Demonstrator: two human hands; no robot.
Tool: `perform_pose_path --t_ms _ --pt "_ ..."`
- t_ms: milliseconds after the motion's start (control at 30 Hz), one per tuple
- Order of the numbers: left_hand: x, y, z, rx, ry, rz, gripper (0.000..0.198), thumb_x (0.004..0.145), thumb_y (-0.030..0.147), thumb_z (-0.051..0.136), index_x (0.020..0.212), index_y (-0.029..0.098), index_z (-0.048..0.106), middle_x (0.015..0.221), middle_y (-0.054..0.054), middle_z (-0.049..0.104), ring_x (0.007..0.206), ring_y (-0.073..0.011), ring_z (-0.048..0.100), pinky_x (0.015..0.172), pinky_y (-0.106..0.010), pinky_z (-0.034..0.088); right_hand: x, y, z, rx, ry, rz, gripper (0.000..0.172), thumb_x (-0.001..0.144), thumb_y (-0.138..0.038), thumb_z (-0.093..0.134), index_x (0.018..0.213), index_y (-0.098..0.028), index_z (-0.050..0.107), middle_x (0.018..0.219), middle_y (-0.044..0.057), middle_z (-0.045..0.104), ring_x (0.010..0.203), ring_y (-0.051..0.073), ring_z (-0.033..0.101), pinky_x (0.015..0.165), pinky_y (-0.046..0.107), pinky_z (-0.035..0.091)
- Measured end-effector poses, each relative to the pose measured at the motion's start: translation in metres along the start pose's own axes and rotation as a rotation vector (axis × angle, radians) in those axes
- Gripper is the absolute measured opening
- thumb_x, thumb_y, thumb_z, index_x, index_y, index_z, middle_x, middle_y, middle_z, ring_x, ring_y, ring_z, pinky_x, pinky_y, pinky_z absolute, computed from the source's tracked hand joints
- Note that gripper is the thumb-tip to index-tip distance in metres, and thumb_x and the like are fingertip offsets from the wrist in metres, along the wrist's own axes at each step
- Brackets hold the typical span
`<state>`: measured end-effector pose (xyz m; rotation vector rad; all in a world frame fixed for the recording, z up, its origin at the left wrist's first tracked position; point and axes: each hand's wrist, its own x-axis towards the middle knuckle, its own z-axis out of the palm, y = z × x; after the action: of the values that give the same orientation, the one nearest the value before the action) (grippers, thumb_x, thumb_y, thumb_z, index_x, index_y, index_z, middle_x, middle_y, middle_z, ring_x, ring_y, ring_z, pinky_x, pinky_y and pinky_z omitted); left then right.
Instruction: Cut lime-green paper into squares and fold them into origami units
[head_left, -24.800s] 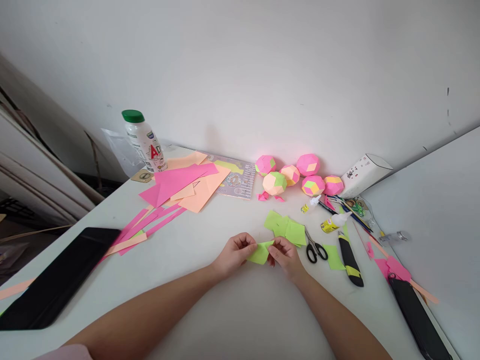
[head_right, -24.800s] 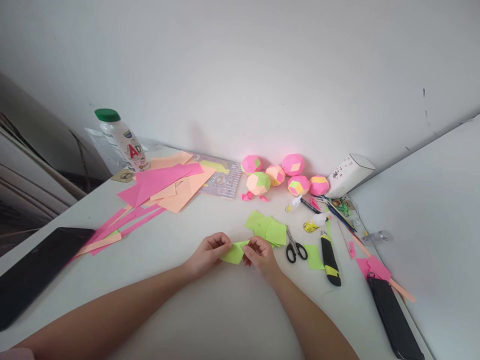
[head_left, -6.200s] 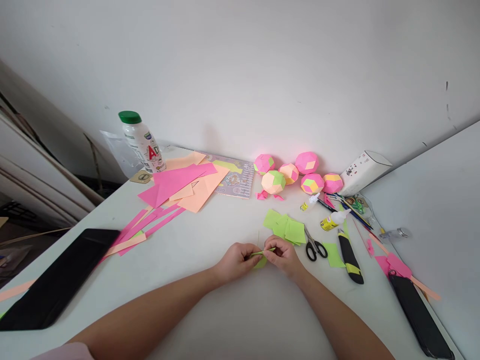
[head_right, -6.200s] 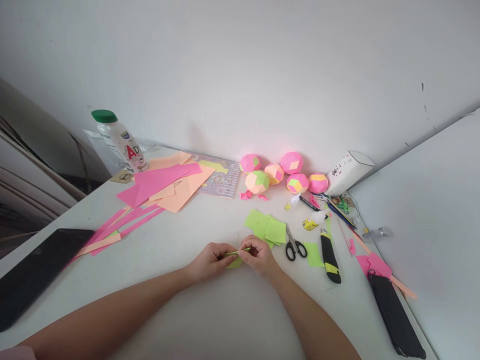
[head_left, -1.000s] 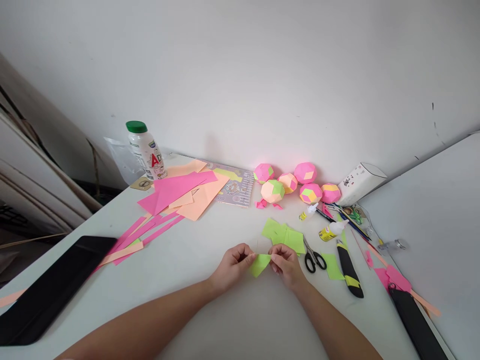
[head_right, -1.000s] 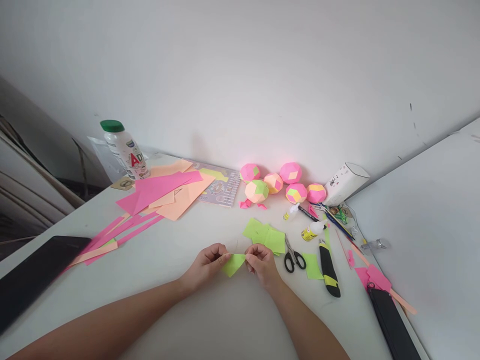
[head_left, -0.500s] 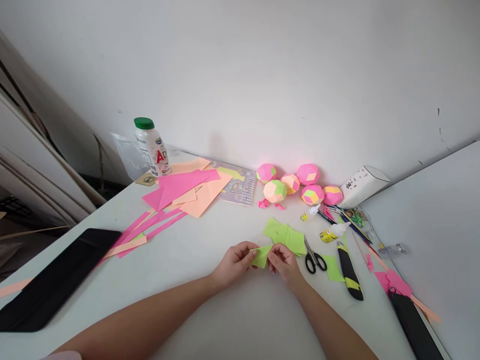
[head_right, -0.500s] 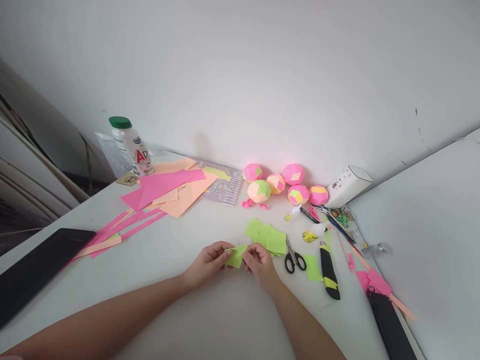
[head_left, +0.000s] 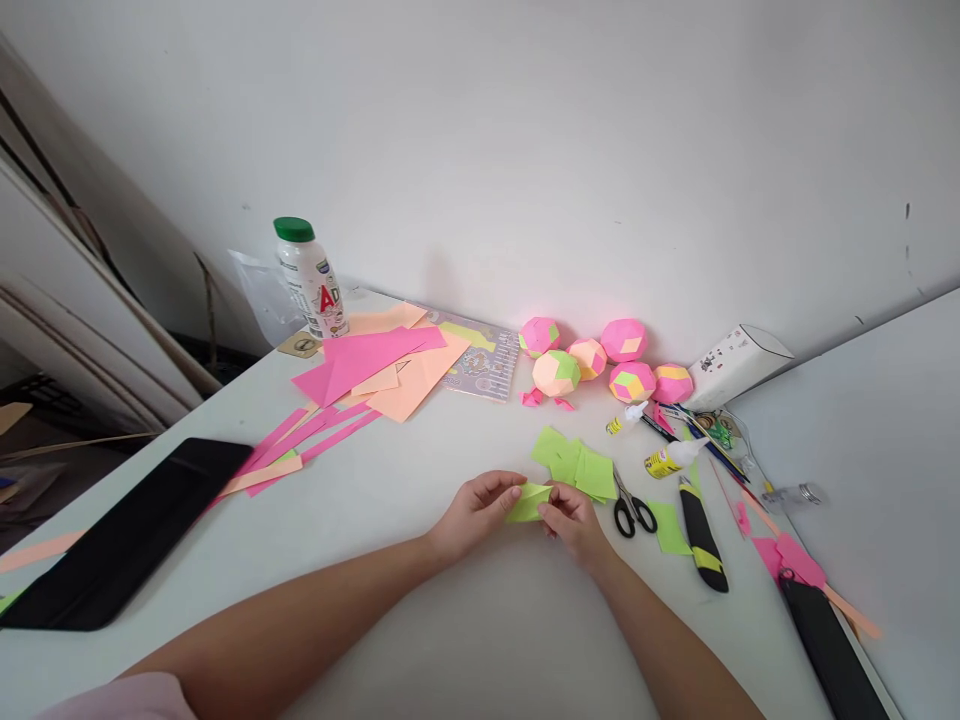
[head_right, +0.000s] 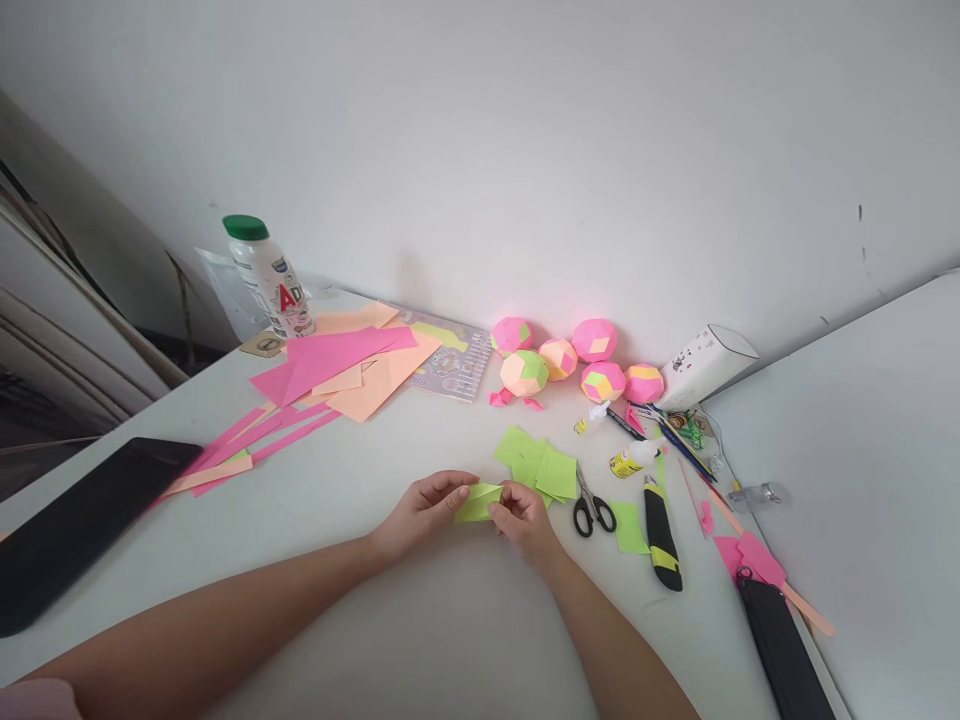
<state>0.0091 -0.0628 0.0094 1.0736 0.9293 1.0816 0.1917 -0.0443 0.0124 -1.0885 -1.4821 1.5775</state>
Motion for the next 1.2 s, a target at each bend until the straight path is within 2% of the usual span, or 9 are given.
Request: perform_pose_path --t_ms 200,267,367,433,533,667,767,933,1200 --pt "0.002 0.0 -0.002 -0.061 -0.097 -0.034 0.047 0.069 0.045 0.071 0.106 0.019 0.059 0.078 0.001 0.05 0.069 -0.0116 0.05 0.063 -0.025 0.041 -0.001 -0.007 0.001 0.008 0.004 0.023 0.027 0.067 -0.034 0.064 0.057 -0.02 0.044 0.053 -0.006 0.037 0.046 0.008 0.03 0.044 0.023 0.024" --pt "0.002 0.0 -0.001 -0.073 -0.132 -0.042 0.047 0.07 0.043 0.071 0.109 0.019 0.057 0.077 0.002 0.049 0.068 -0.0109 0.049 0.063 -0.025 0.04 -0.002 -0.008 0.001 0.025 -0.002 0.023 0.028 0.068 -0.034 0.064 0.056 -0.02 0.042 0.052 -0.006 0.035 0.046 0.008 0.027 0.044 0.023 0.022" --pt "0.002 0.001 -0.001 -0.079 -0.122 -0.02 0.04 0.073 0.041 0.069 0.104 0.019 0.054 0.072 0.004 0.046 0.063 -0.0092 0.046 0.06 -0.023 0.038 -0.002 -0.009 0.001 0.041 -0.012 0.008 0.032 0.069 -0.035 0.063 0.055 -0.02 0.039 0.053 -0.006 0.034 0.046 0.008 0.026 0.044 0.023 0.02" --pt "0.0 0.002 -0.002 -0.092 -0.129 -0.018 0.035 0.075 0.04 0.067 0.099 0.02 0.051 0.071 0.004 0.046 0.062 -0.0089 0.046 0.059 -0.022 0.037 -0.002 -0.009 0.001 0.041 -0.018 -0.001 0.032 0.071 -0.035 0.063 0.055 -0.02 0.04 0.056 -0.005 0.036 0.047 0.008 0.026 0.044 0.023 0.021" --pt "-0.003 0.005 -0.002 -0.102 -0.215 -0.012 0.03 0.079 0.041 0.063 0.095 0.02 0.048 0.076 0.003 0.05 0.065 -0.0093 0.047 0.059 -0.022 0.038 -0.002 -0.008 0.001 0.018 -0.017 -0.032 0.03 0.073 -0.035 0.064 0.056 -0.02 0.043 0.057 -0.005 0.038 0.049 0.009 0.029 0.047 0.024 0.023" --pt "-0.005 0.008 -0.002 -0.03 -0.305 0.022 0.031 0.081 0.04 0.06 0.104 0.02 0.053 0.09 -0.002 0.056 0.073 -0.0115 0.051 0.064 -0.024 0.041 -0.002 -0.008 0.002 -0.012 -0.014 -0.047 0.031 0.074 -0.04 0.063 0.059 -0.02 0.046 0.057 -0.005 0.038 0.05 0.01 0.028 0.048 0.024 0.024" --pt "-0.004 0.005 -0.002 0.029 -0.284 0.05 0.036 0.08 0.039 0.061 0.112 0.021 0.056 0.101 -0.006 0.057 0.081 -0.0147 0.053 0.068 -0.026 0.044 -0.002 -0.007 0.003 -0.038 -0.006 -0.049 0.03 0.077 -0.042 0.062 0.062 -0.02 0.049 0.057 -0.005 0.036 0.049 0.01 0.027 0.047 0.024 0.023" --pt "-0.001 -0.001 -0.002 0.032 -0.195 0.012 0.04 0.076 0.038 0.065 0.112 0.022 0.06 0.093 -0.003 0.053 0.074 -0.0131 0.052 0.063 -0.026 0.045 -0.002 -0.001 0.003 -0.065 0.003 -0.084 0.023 0.077 -0.04 0.064 0.07 -0.021 0.054 0.058 -0.004 0.039 0.052 0.011 0.031 0.047 0.023 0.026" --pt "0.0 -0.001 0.0 0.047 -0.107 -0.03 0.04 0.072 0.038 0.067 0.107 0.02 0.062 0.09 -0.003 0.052 0.07 -0.0123 0.051 0.057 -0.024 0.043 -0.002 -0.002 0.005 -0.128 0.105 -0.169 0.02 0.076 -0.037 0.067 0.067 -0.02 0.06 0.061 -0.002 0.048 0.056 0.013 0.04 0.053 0.026 0.035"
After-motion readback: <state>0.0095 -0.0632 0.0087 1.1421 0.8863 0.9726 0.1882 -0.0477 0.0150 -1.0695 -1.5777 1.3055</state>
